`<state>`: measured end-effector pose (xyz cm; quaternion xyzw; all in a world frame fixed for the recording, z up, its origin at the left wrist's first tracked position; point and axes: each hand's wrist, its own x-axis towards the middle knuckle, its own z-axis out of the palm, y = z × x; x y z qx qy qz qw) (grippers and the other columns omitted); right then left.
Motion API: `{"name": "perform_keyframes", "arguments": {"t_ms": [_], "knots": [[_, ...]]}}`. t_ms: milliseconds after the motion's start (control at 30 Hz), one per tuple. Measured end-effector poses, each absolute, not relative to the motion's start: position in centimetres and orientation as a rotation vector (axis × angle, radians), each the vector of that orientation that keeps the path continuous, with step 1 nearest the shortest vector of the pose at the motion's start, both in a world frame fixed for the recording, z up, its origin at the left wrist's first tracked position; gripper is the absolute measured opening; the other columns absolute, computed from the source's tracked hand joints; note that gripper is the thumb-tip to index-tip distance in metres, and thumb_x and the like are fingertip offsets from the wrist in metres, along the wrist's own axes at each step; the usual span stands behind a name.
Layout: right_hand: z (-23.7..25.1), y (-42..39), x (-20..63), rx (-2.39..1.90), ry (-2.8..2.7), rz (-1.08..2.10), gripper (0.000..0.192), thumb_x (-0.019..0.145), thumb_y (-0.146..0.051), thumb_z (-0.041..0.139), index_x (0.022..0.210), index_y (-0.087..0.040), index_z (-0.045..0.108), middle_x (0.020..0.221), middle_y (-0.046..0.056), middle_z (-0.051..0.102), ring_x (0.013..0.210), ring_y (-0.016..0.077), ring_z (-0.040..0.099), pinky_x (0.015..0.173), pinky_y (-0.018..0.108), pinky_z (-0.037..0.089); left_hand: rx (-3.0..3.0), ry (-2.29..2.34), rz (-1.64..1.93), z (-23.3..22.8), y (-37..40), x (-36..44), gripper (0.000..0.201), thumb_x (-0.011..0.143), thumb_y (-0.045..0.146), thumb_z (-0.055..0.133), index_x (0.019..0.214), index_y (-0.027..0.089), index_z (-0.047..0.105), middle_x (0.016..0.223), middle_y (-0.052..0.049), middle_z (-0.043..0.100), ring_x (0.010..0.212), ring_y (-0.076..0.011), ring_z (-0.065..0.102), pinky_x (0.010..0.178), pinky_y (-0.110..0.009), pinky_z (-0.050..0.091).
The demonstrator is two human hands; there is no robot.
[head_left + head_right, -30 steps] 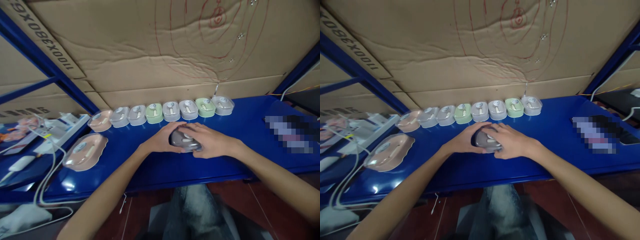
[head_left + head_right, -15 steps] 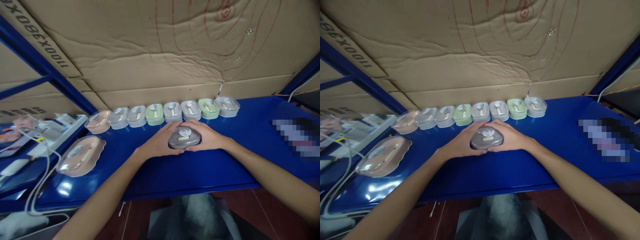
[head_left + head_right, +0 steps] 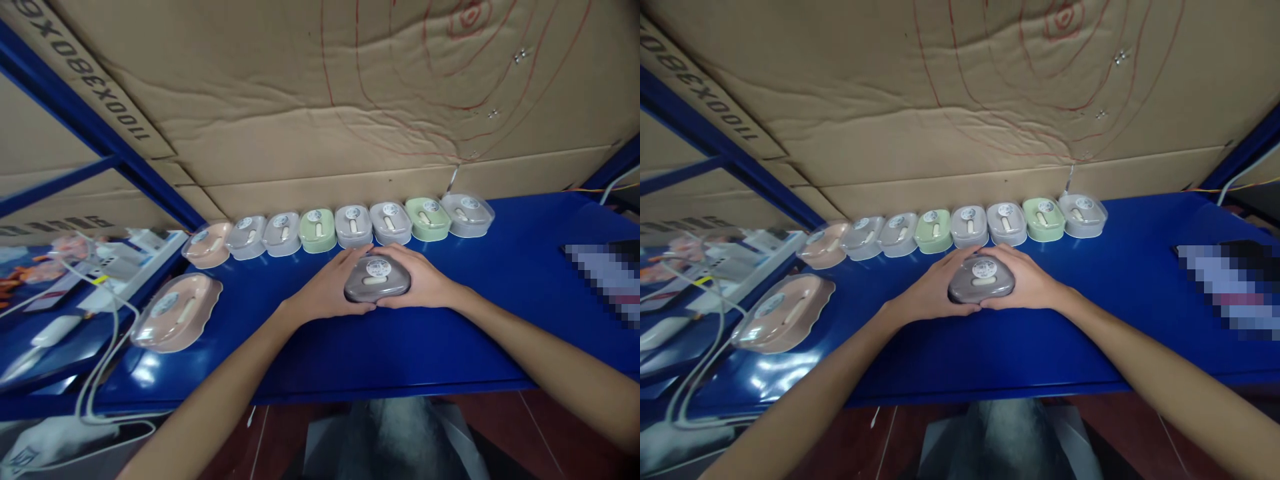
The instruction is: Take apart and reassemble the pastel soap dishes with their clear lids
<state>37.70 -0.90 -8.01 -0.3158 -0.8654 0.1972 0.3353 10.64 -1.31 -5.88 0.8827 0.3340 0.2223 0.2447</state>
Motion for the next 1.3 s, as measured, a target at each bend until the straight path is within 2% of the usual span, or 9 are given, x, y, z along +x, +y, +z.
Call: {"name": "perform_keyframes", "arguments": {"t_ms": [300, 533, 633, 700, 800, 900, 1000, 1100, 1300], "knots": [[-8.2, -1.3, 37.2, -0.870, -2.245, 0.522, 0.096, 0.079, -0.058, 0.093, 0.159, -0.029, 0.049, 0.142, 0.016, 0.065, 0.129, 0.0386, 0.069, 0.109, 0.059, 0.060, 2.392, 0.953, 0.598, -5.9, -1.3, 10.4, 0.114, 0.080, 0.049, 0.094, 0.172, 0.033, 0.029, 0.175, -0.016, 0.039, 0.161, -0.0429, 0.043, 0.131, -0.065, 0.041], [-8.3, -1.0, 37.3, -0.847, -2.213, 0.549, 0.096, 0.077, -0.061, 0.095, 0.158, -0.030, 0.054, 0.145, 0.016, 0.067, 0.132, 0.0402, 0.069, 0.109, 0.058, 0.060, 2.386, 0.965, 0.559, -5.4, -1.4, 10.4, 0.114, 0.080, 0.054, 0.094, 0.172, 0.034, 0.029, 0.175, -0.015, 0.040, 0.160, -0.0428, 0.044, 0.130, -0.064, 0.042], [-8.2, -0.8, 37.4, -0.859, -2.165, 0.638, 0.091, 0.076, -0.062, 0.095, 0.154, -0.031, 0.060, 0.142, 0.014, 0.070, 0.128, 0.0390, 0.072, 0.109, 0.058, 0.060, 2.372, 0.990, 0.537, -5.3, -1.3, 10.3, 0.122, 0.077, 0.058, 0.096, 0.174, 0.035, 0.025, 0.178, -0.015, 0.037, 0.160, -0.0453, 0.044, 0.129, -0.065, 0.043], [-8.1, -0.7, 37.4, -0.861, -2.109, 0.729, 0.086, 0.076, -0.061, 0.095, 0.151, -0.030, 0.064, 0.141, 0.013, 0.072, 0.126, 0.0381, 0.073, 0.109, 0.058, 0.060, 2.348, 0.986, 0.538, -5.3, -1.2, 10.1, 0.129, 0.075, 0.060, 0.097, 0.175, 0.036, 0.021, 0.175, -0.016, 0.041, 0.158, -0.0461, 0.046, 0.127, -0.066, 0.043], [-7.8, -0.6, 37.5, -0.862, -1.970, 0.902, 0.079, 0.078, -0.059, 0.095, 0.146, -0.029, 0.069, 0.145, 0.012, 0.074, 0.131, 0.0375, 0.072, 0.114, 0.058, 0.057, 2.314, 0.972, 0.584, -5.3, -1.0, 9.9, 0.143, 0.070, 0.063, 0.101, 0.177, 0.036, 0.011, 0.168, -0.018, 0.050, 0.155, -0.0470, 0.050, 0.126, -0.067, 0.043], [-7.8, -0.4, 37.7, -0.875, -1.792, 1.099, 0.067, 0.085, -0.061, 0.089, 0.142, -0.030, 0.072, 0.148, 0.010, 0.074, 0.137, 0.0361, 0.070, 0.120, 0.058, 0.054, 2.296, 1.008, 0.622, -5.3, -0.9, 9.7, 0.152, 0.065, 0.065, 0.103, 0.178, 0.037, 0.006, 0.168, -0.020, 0.049, 0.153, -0.0484, 0.052, 0.125, -0.069, 0.042], [-8.2, 0.0, 38.0, -0.895, -1.618, 1.210, 0.056, 0.093, -0.068, 0.079, 0.136, -0.032, 0.077, 0.147, 0.008, 0.076, 0.140, 0.0353, 0.069, 0.124, 0.060, 0.049, 2.281, 1.021, 0.624, -5.4, -0.7, 9.5, 0.152, 0.066, 0.067, 0.102, 0.178, 0.037, 0.004, 0.162, -0.020, 0.055, 0.148, -0.0475, 0.057, 0.123, -0.069, 0.045], [-8.6, 0.3, 38.3, -0.880, -1.506, 1.264, 0.060, 0.093, -0.076, 0.073, 0.134, -0.033, 0.079, 0.147, 0.008, 0.076, 0.141, 0.0367, 0.068, 0.126, 0.063, 0.047, 2.290, 1.015, 0.600, -5.7, -0.6, 9.5, 0.152, 0.068, 0.071, 0.099, 0.179, 0.036, 0.001, 0.157, -0.019, 0.058, 0.146, -0.0462, 0.058, 0.123, -0.069, 0.044], [-7.9, 0.0, 38.0, -0.869, -1.621, 1.186, 0.059, 0.089, -0.063, 0.085, 0.140, -0.035, 0.074, 0.148, 0.007, 0.075, 0.141, 0.0357, 0.069, 0.125, 0.062, 0.048, 2.271, 0.999, 0.635, -6.1, -0.6, 9.8, 0.153, 0.068, 0.074, 0.097, 0.179, 0.034, 0.000, 0.160, -0.020, 0.057, 0.150, -0.0465, 0.055, 0.125, -0.069, 0.042]]}}
